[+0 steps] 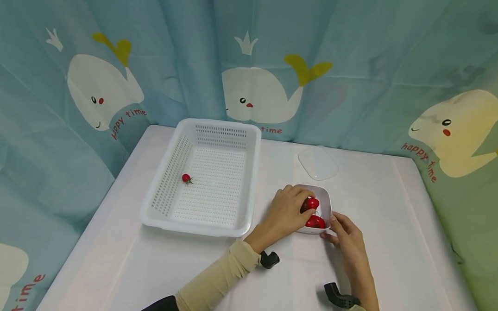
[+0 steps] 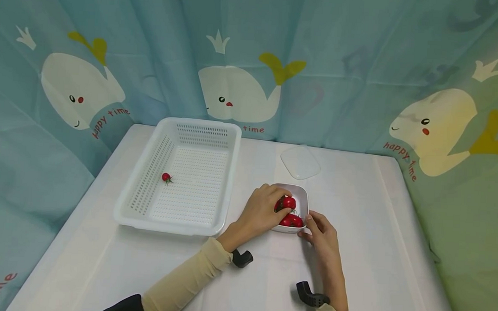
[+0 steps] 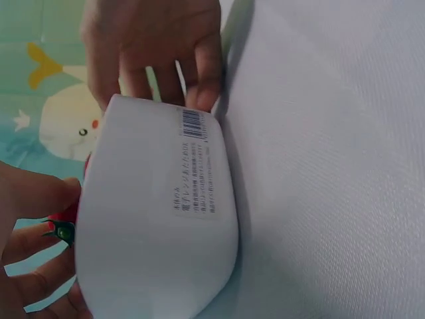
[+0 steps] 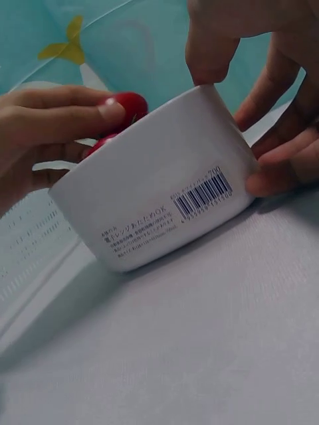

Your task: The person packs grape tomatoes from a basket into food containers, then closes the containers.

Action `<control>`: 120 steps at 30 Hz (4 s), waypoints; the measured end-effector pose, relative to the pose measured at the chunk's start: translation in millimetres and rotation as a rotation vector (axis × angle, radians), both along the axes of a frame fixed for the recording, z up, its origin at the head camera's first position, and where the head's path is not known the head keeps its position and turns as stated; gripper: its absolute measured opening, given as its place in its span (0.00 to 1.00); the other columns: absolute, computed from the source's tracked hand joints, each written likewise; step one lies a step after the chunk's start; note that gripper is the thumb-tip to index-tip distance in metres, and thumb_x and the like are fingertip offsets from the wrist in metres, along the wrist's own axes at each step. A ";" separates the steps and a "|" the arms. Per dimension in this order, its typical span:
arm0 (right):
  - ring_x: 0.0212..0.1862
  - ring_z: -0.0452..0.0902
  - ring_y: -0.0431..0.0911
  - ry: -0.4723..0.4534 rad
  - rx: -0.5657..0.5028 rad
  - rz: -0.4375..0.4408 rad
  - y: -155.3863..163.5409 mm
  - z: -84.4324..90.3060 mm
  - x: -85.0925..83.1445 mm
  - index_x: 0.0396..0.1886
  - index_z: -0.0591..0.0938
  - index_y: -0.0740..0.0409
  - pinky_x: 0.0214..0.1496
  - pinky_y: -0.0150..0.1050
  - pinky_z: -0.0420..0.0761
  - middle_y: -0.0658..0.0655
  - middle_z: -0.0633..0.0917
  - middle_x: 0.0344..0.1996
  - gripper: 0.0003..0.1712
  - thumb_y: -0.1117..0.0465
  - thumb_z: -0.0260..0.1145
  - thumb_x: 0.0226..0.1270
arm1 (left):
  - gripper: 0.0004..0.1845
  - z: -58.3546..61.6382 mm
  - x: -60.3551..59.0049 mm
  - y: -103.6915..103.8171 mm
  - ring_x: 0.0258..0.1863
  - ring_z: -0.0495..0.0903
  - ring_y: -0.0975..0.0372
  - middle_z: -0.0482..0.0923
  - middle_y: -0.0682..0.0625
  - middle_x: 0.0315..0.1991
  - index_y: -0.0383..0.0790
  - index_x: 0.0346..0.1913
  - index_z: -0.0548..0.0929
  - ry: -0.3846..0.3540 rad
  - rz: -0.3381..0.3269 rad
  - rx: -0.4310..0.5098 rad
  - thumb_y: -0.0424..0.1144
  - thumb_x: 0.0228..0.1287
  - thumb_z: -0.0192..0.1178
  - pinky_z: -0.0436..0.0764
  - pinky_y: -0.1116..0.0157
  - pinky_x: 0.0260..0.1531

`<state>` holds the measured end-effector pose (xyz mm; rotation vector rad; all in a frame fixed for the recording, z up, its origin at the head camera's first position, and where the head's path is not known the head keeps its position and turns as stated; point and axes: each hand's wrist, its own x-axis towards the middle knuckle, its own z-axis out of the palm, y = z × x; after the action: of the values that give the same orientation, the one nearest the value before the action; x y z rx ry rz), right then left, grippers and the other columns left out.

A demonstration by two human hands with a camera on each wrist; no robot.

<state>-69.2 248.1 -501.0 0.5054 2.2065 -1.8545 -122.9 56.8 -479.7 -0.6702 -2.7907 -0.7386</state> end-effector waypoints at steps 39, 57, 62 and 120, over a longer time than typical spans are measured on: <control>0.47 0.79 0.27 0.022 0.006 0.001 -0.6 1.1 -0.4 0.76 0.66 0.65 0.48 0.28 0.86 0.65 0.70 0.72 0.33 0.49 0.56 0.83 | 0.17 -1.0 3.6 4.7 0.53 0.80 0.61 0.83 0.58 0.56 0.57 0.57 0.84 0.048 0.032 -0.143 0.56 0.70 0.65 0.74 0.62 0.49; 0.51 0.79 0.29 0.016 -0.011 -0.013 -0.5 -0.7 -1.6 0.76 0.68 0.63 0.50 0.29 0.86 0.53 0.75 0.63 0.33 0.47 0.57 0.83 | 0.09 28.1 34.3 -18.1 0.43 0.82 0.63 0.87 0.59 0.44 0.50 0.49 0.88 -0.008 -0.033 0.217 0.43 0.69 0.66 0.79 0.68 0.44; 0.52 0.77 0.29 0.005 0.005 -0.006 -0.9 0.1 -1.8 0.77 0.66 0.62 0.50 0.27 0.86 0.60 0.71 0.71 0.34 0.46 0.56 0.83 | 0.09 41.1 36.6 -29.5 0.44 0.84 0.61 0.88 0.58 0.45 0.48 0.49 0.88 -0.043 -0.068 0.275 0.41 0.69 0.66 0.80 0.67 0.46; 0.58 0.74 0.35 -0.037 0.022 -0.001 -1.1 1.2 -0.4 0.79 0.65 0.59 0.53 0.25 0.84 0.60 0.68 0.76 0.35 0.45 0.55 0.83 | 0.18 79.2 -30.9 -285.4 0.44 0.83 0.54 0.86 0.47 0.47 0.42 0.59 0.84 -0.266 -0.055 -0.166 0.38 0.68 0.70 0.82 0.56 0.45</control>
<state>-69.6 247.0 -499.8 0.5407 2.2051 -1.8086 -153.8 -228.6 -400.5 -0.7281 -3.1148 -0.6543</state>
